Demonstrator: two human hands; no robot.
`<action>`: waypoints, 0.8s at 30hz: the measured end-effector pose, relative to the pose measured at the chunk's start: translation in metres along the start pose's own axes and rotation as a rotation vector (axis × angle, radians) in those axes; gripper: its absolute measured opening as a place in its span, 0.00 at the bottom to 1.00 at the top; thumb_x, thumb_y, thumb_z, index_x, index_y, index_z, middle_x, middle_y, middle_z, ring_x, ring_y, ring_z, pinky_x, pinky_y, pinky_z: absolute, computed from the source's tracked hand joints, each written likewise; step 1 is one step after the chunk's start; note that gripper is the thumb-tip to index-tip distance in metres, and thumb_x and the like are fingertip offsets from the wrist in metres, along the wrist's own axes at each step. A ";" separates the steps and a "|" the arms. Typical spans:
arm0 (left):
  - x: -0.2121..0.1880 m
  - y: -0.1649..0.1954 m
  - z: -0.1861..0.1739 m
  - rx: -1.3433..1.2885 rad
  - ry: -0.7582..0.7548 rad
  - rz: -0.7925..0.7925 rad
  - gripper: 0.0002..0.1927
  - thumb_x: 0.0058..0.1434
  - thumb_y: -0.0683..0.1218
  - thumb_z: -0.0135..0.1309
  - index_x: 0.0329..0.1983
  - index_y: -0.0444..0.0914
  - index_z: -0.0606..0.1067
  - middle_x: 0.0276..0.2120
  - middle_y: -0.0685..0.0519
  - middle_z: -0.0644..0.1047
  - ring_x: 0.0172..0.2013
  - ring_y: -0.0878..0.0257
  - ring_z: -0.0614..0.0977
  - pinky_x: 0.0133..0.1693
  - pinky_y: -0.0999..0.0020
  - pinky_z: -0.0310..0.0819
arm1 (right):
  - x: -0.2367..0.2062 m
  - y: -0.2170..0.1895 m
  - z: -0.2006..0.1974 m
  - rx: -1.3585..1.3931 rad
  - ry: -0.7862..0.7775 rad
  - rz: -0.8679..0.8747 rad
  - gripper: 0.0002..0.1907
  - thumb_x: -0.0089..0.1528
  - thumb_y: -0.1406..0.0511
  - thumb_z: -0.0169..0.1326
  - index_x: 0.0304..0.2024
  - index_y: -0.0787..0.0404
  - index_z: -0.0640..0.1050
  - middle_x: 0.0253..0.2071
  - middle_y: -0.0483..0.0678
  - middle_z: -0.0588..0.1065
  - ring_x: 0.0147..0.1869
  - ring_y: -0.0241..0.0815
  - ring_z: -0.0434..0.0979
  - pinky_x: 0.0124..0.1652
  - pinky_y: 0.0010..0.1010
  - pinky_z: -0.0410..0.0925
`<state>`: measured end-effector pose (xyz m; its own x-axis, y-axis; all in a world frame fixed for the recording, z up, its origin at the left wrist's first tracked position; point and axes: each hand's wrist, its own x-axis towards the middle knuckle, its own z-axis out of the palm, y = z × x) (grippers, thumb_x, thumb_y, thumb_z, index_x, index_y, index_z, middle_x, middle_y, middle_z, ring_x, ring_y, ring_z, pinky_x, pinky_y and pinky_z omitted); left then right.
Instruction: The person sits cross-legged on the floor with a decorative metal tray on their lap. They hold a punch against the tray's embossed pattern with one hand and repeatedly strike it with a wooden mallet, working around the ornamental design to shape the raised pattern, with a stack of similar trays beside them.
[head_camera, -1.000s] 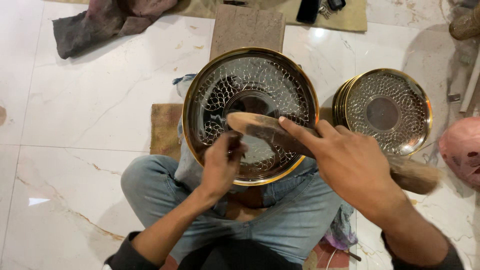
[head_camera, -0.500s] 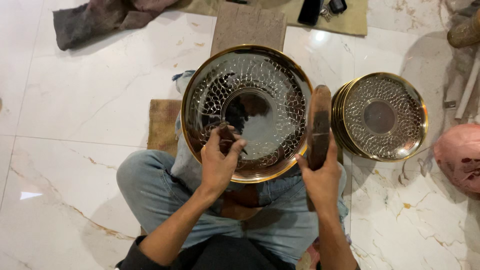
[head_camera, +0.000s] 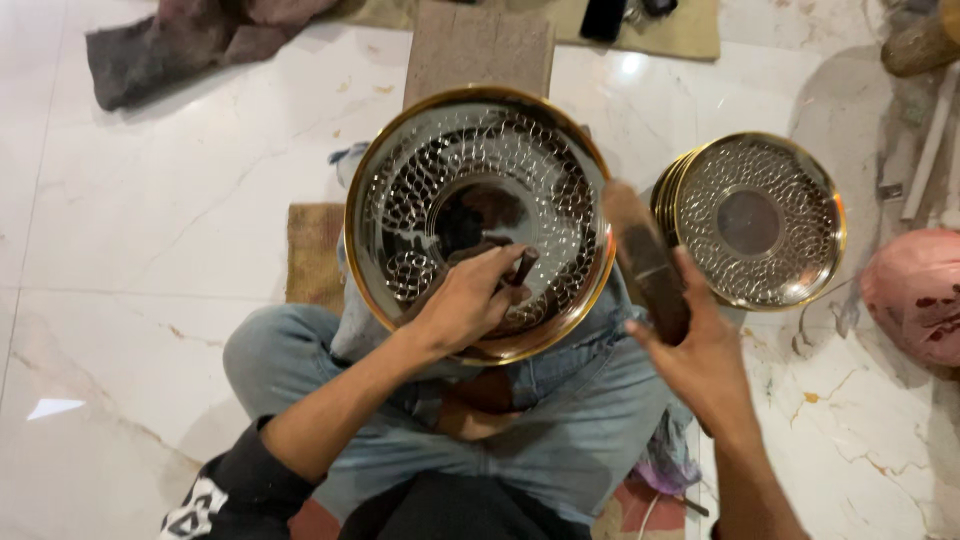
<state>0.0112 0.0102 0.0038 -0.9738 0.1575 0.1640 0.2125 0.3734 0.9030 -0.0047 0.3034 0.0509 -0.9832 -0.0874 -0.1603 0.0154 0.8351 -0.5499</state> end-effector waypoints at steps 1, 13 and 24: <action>-0.001 0.001 0.000 0.014 0.023 0.039 0.25 0.61 0.43 0.61 0.61 0.35 0.70 0.41 0.41 0.78 0.43 0.42 0.81 0.43 0.53 0.74 | 0.011 -0.012 -0.007 0.159 0.047 -0.019 0.50 0.54 0.63 0.67 0.75 0.55 0.57 0.47 0.59 0.78 0.48 0.56 0.81 0.47 0.45 0.73; 0.015 0.003 -0.006 -0.056 -0.188 0.143 0.22 0.56 0.39 0.59 0.56 0.35 0.74 0.40 0.40 0.79 0.42 0.42 0.82 0.44 0.53 0.75 | 0.008 -0.025 -0.030 -0.101 -0.030 -0.186 0.45 0.53 0.64 0.64 0.72 0.46 0.64 0.48 0.61 0.79 0.51 0.59 0.83 0.48 0.45 0.74; 0.051 -0.012 0.002 -0.094 -0.724 0.414 0.25 0.59 0.41 0.60 0.61 0.38 0.74 0.48 0.43 0.82 0.45 0.46 0.84 0.47 0.56 0.77 | -0.086 0.056 0.058 -0.133 0.100 0.287 0.43 0.55 0.64 0.68 0.72 0.47 0.66 0.41 0.60 0.80 0.42 0.57 0.82 0.43 0.44 0.74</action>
<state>-0.0406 0.0153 0.0009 -0.5190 0.8253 0.2227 0.5024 0.0836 0.8606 0.0910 0.3265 -0.0134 -0.9552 0.2106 -0.2082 0.2775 0.8818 -0.3814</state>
